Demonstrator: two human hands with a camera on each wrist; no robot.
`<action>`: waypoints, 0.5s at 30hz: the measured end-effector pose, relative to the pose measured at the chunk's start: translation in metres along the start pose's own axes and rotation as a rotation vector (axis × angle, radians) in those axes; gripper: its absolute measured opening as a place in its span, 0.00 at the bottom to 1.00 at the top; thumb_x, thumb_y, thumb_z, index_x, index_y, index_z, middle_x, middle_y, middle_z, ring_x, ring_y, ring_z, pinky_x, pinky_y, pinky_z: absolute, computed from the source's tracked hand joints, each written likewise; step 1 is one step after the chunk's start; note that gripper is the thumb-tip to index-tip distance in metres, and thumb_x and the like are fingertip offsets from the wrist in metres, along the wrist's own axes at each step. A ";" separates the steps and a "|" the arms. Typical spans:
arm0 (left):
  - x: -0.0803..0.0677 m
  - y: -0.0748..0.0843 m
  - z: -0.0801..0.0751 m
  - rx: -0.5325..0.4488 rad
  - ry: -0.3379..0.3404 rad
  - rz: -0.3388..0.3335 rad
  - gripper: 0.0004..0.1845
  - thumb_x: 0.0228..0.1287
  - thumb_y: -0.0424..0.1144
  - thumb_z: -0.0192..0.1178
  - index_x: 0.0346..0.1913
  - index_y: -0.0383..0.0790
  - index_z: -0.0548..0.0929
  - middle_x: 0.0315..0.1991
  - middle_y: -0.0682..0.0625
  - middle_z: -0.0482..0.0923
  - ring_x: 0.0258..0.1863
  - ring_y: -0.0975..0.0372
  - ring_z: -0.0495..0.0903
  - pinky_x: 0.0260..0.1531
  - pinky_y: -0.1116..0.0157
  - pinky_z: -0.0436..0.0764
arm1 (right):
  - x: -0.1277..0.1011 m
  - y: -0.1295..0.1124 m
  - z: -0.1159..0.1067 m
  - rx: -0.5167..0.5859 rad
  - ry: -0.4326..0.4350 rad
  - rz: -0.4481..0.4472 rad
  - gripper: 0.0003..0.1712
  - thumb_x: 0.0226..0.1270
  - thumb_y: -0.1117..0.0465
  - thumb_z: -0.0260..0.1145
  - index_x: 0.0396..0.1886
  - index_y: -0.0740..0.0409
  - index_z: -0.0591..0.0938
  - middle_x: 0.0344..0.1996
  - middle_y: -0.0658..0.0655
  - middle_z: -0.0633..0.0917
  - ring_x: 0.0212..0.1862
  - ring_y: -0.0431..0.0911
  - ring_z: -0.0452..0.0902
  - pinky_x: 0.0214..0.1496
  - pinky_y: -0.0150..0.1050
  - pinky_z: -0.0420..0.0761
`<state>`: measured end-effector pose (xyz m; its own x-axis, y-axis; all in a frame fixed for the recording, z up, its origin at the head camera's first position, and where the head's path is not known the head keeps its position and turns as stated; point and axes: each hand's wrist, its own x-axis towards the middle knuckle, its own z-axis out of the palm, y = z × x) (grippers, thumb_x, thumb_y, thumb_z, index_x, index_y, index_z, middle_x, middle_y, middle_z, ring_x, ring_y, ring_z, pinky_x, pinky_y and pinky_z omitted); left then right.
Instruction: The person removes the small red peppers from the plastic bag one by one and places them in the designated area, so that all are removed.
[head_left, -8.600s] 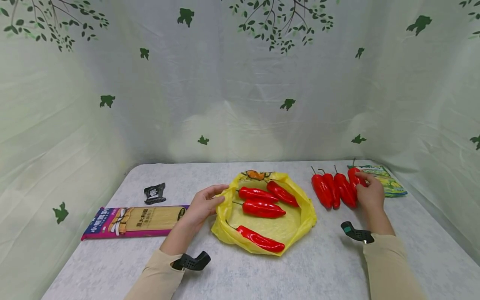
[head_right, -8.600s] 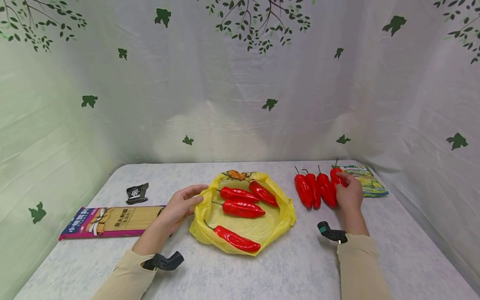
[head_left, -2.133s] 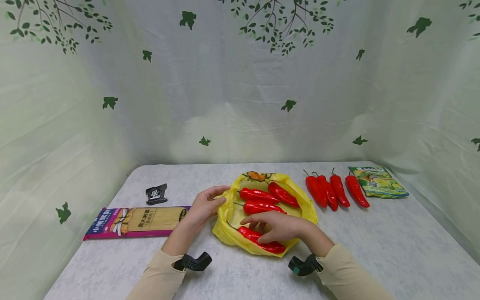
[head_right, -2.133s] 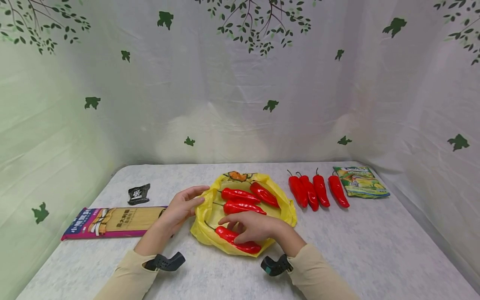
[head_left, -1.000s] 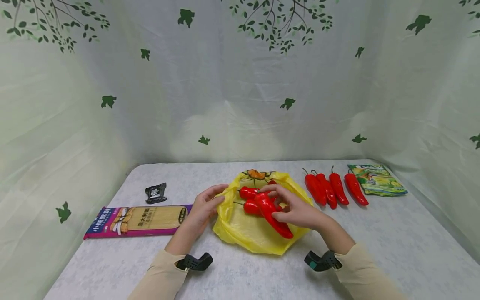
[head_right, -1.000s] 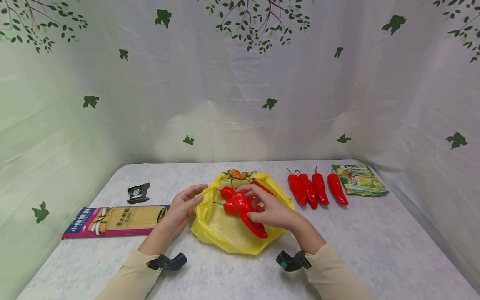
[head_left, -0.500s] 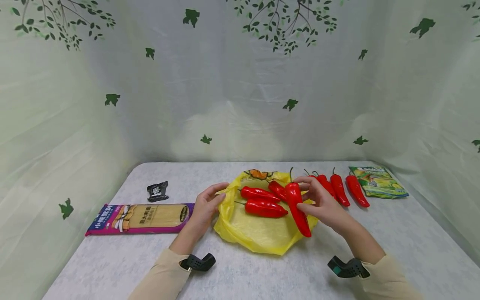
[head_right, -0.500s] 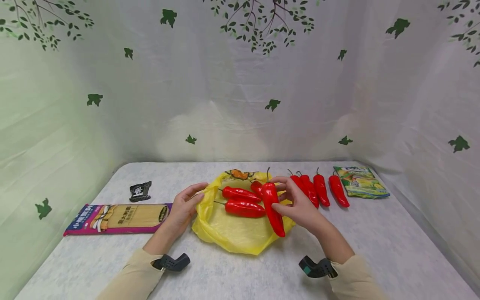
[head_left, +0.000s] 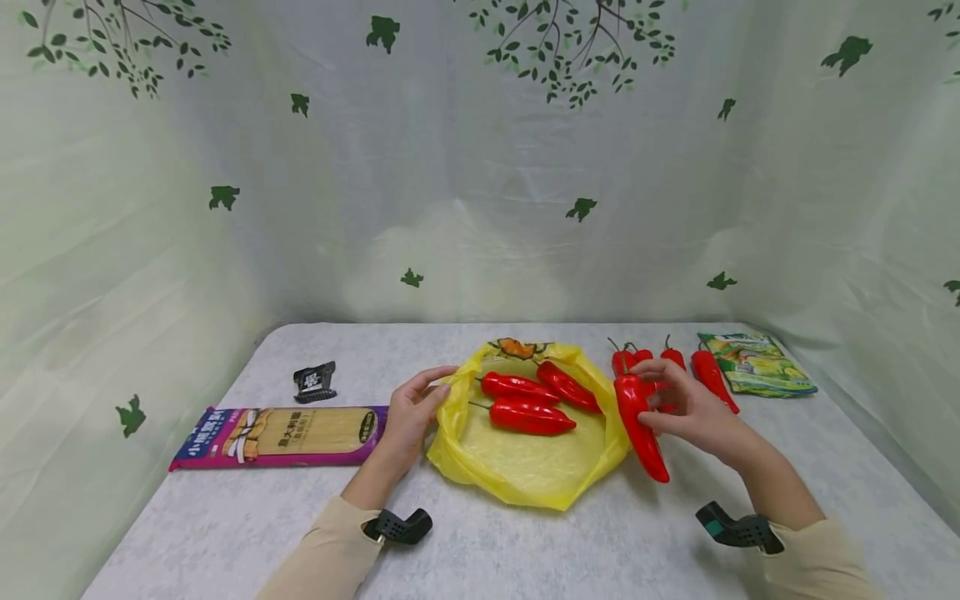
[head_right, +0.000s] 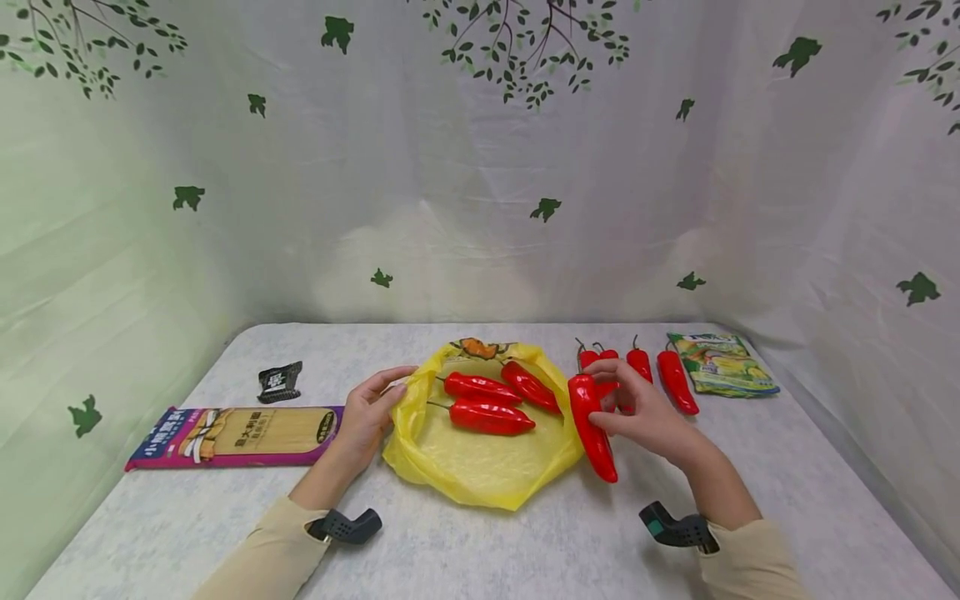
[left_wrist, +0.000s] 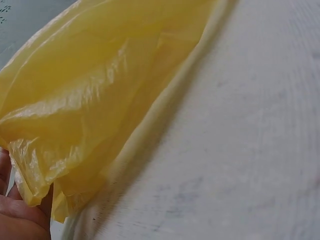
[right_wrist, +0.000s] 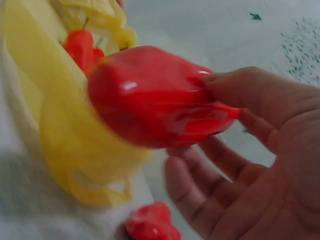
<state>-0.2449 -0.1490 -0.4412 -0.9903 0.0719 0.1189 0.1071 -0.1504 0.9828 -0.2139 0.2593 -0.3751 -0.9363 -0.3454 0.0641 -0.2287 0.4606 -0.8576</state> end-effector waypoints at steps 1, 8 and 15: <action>0.000 0.000 0.000 0.003 0.004 0.003 0.19 0.72 0.38 0.59 0.62 0.38 0.79 0.53 0.46 0.81 0.44 0.65 0.82 0.43 0.70 0.85 | -0.001 0.002 -0.003 -0.014 -0.008 0.003 0.39 0.60 0.60 0.74 0.68 0.54 0.65 0.64 0.64 0.71 0.53 0.56 0.74 0.40 0.39 0.88; 0.001 -0.003 0.002 0.009 0.032 0.024 0.18 0.72 0.36 0.59 0.61 0.35 0.79 0.48 0.46 0.83 0.41 0.65 0.83 0.39 0.70 0.85 | -0.002 0.013 -0.015 -0.042 -0.064 0.092 0.41 0.59 0.59 0.74 0.68 0.57 0.64 0.60 0.66 0.73 0.50 0.53 0.75 0.39 0.40 0.88; 0.000 -0.004 0.002 0.005 0.036 0.030 0.18 0.72 0.35 0.57 0.61 0.34 0.79 0.46 0.50 0.84 0.40 0.65 0.82 0.39 0.71 0.84 | -0.003 0.020 -0.016 -0.056 -0.099 0.195 0.41 0.58 0.58 0.76 0.68 0.56 0.65 0.62 0.68 0.71 0.55 0.55 0.75 0.40 0.44 0.88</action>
<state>-0.2454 -0.1464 -0.4446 -0.9891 0.0319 0.1434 0.1373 -0.1467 0.9796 -0.2202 0.2820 -0.3843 -0.9342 -0.3223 -0.1532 -0.0626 0.5707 -0.8187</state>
